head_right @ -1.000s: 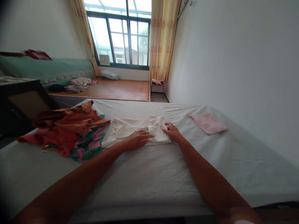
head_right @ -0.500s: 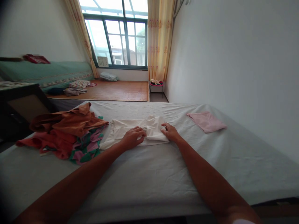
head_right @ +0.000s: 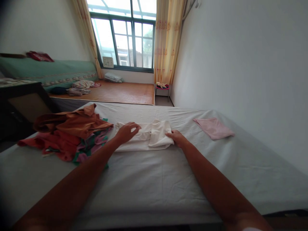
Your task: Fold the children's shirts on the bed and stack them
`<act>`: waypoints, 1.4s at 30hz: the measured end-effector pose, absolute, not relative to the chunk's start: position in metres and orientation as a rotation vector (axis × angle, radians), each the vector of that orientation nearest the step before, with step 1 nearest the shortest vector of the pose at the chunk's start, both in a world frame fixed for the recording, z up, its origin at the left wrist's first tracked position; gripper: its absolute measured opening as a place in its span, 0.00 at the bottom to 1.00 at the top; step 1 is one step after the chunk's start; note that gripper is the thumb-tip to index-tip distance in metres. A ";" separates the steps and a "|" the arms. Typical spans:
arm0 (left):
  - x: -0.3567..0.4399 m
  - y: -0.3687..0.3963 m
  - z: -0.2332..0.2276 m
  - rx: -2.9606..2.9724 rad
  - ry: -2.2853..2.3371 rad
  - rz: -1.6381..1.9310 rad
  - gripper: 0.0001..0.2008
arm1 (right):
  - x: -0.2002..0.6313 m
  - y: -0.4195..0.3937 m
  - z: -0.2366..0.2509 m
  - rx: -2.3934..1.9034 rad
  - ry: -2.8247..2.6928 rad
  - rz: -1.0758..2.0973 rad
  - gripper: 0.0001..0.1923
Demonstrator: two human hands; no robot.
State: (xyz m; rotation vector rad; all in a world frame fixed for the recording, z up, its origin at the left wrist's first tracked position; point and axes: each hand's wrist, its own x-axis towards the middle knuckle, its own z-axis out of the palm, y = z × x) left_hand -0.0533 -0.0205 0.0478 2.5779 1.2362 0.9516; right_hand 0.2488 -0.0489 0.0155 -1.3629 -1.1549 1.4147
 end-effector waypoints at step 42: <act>-0.110 0.023 0.001 2.665 1.329 0.481 0.23 | 0.089 -0.066 0.011 -0.931 -2.686 0.049 0.31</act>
